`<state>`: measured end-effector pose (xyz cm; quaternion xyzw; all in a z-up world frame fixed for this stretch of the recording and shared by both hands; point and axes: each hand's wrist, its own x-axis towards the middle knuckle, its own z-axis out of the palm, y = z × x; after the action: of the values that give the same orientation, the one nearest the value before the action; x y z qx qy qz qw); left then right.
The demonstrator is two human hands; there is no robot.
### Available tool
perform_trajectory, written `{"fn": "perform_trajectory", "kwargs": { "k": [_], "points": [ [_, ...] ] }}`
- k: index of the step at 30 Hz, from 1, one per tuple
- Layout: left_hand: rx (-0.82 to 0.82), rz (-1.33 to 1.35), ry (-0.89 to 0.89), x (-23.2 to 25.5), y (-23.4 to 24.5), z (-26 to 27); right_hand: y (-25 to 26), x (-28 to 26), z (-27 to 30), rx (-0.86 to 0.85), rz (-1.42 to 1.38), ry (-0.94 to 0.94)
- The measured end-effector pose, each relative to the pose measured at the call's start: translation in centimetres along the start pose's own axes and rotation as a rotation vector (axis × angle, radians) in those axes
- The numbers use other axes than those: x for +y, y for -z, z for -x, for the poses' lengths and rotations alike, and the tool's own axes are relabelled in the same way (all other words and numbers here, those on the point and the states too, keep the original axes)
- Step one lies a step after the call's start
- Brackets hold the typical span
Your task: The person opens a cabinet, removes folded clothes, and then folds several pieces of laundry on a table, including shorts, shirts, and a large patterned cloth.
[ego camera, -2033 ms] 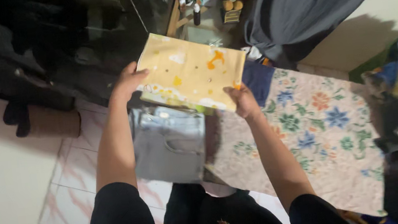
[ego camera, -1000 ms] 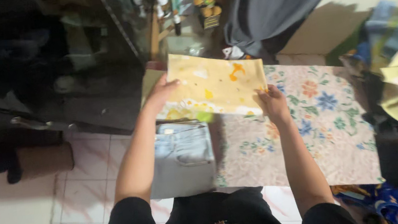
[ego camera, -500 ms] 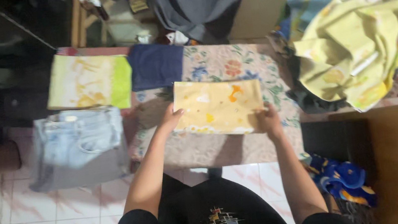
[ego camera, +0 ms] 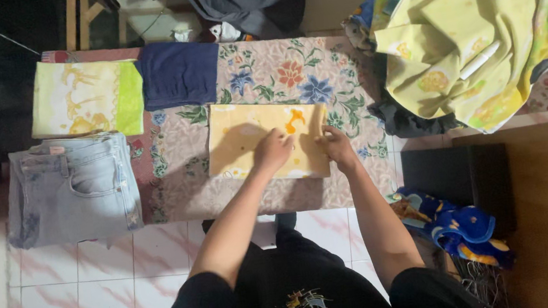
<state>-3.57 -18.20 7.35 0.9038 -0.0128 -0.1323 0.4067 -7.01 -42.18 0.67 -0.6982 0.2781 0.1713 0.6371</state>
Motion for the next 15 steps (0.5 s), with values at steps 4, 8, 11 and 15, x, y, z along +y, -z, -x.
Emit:
{"fn": "perform_trajectory", "kwargs": {
  "k": [4,8,11,15],
  "points": [
    [-0.117,0.063,0.145,5.4,-2.1,-2.7,-0.7,1.7,-0.6,-0.125,0.005,0.392],
    [0.019,0.136,0.168,6.9,-2.5,-4.3,-1.7,0.9,1.2,0.054,0.346,0.474],
    [0.086,0.117,0.189,6.2,-3.2,-5.4,-1.8,-0.9,2.6,0.064,0.541,0.524],
    [0.185,0.111,0.193,4.7,-2.9,-5.0,-1.5,-1.3,2.4,0.111,0.352,0.334]
  ]
}}
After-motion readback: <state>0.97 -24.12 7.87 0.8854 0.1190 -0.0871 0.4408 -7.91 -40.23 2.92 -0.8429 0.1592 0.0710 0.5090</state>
